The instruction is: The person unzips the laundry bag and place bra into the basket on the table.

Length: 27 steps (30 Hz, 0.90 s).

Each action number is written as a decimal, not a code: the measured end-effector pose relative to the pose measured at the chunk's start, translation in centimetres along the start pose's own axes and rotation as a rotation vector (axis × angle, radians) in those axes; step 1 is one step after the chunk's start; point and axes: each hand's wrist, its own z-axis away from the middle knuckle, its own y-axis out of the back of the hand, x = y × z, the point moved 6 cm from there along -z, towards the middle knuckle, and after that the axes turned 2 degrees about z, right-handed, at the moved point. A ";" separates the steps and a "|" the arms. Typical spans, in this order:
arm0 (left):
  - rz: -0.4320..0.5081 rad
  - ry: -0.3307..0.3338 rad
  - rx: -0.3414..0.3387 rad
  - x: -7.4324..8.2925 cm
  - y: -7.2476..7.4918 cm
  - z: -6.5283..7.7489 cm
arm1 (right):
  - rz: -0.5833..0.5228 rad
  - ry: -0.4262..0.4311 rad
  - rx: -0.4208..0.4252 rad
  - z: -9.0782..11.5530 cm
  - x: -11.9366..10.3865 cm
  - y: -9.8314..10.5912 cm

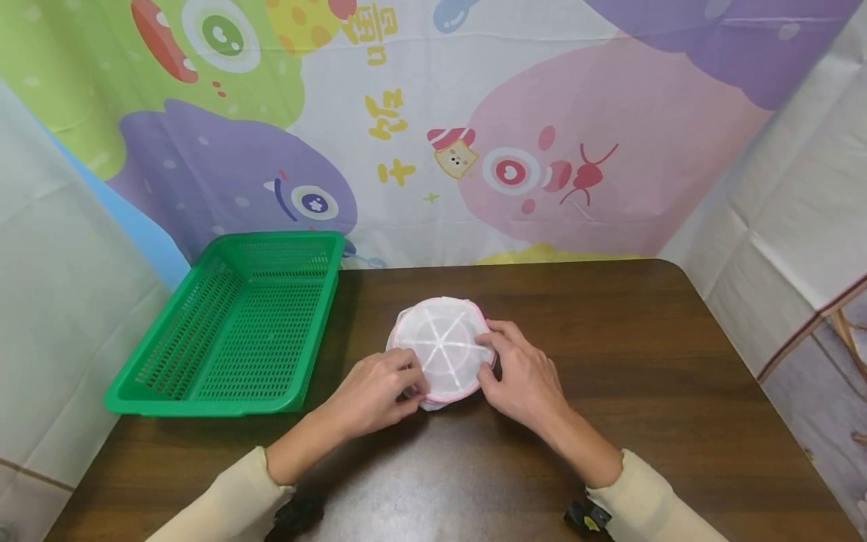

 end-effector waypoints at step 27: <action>0.117 0.302 0.216 -2.4 2.8 -0.1 | -0.093 0.005 0.065 -1.0 0.4 0.7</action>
